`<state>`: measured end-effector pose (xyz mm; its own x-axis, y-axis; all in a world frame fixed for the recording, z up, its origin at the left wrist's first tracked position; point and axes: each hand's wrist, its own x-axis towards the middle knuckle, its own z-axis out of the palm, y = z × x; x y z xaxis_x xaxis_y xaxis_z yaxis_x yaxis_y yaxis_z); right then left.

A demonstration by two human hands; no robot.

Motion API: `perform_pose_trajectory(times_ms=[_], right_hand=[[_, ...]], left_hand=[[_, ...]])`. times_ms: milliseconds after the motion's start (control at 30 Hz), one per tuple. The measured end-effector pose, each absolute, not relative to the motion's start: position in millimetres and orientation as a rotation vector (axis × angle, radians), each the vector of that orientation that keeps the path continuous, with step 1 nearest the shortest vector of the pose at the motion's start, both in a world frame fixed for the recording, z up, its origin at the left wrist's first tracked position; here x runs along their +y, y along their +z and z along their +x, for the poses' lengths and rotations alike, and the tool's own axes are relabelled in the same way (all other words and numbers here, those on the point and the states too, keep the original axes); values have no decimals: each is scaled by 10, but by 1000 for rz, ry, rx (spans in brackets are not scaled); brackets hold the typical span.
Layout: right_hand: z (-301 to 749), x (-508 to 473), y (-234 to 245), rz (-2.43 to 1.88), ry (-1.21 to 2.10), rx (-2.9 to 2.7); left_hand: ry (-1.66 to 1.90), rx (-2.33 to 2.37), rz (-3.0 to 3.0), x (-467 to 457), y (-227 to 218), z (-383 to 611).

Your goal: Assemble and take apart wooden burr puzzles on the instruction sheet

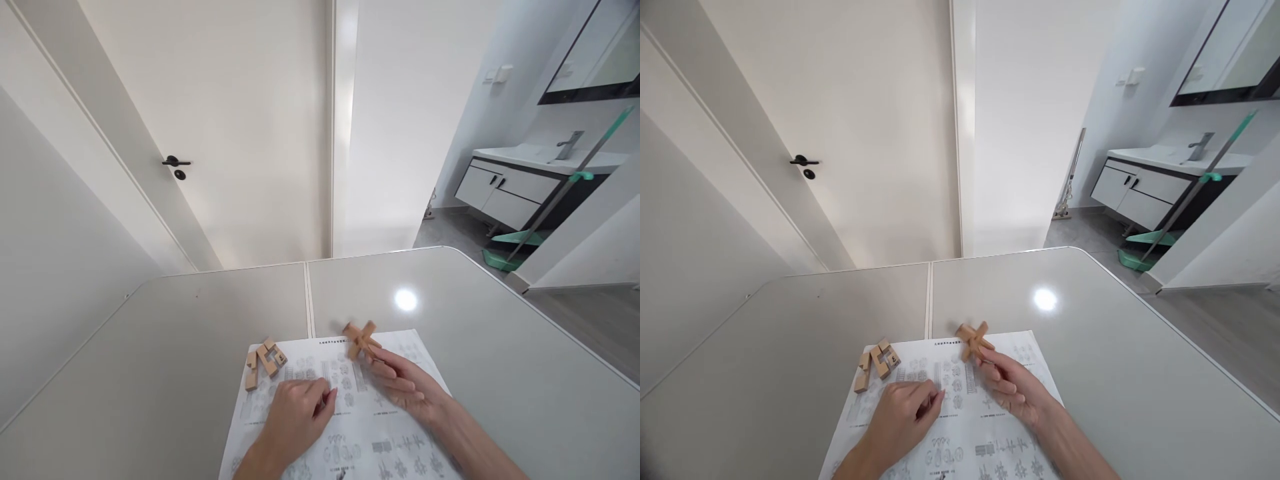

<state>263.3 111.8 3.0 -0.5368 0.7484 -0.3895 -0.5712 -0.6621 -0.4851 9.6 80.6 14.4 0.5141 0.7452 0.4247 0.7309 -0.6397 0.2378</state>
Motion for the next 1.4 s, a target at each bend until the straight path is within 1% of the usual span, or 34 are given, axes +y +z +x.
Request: perform_pose_trajectory(times_ms=[100, 300, 433, 500, 700, 833, 1233, 1400], right_hand=[[2549, 1017, 55, -782, 2188, -584], [2427, 893, 74, -685, 2311, -953], [2404, 889, 88, -674, 2345, -1082], [2395, 883, 105, -700, 2328, -1098], [2358, 858, 175, -751, 2234, -1176], [2344, 849, 187, -774, 2219, -1228], [2265, 777, 135, -861, 2053, -1122], [2255, 773, 142, -869, 2065, -1104]], left_hand=[[785, 1337, 2648, 802, 153, 108], [829, 1405, 2368, 759, 223, 104], [746, 1274, 2428, 743, 251, 90], [733, 1213, 2492, 742, 241, 84], [857, 1222, 2584, 742, 183, 93], [850, 1209, 2612, 731, 170, 110], [997, 1261, 2710, 737, 198, 135], [1005, 1293, 2719, 737, 193, 143]])
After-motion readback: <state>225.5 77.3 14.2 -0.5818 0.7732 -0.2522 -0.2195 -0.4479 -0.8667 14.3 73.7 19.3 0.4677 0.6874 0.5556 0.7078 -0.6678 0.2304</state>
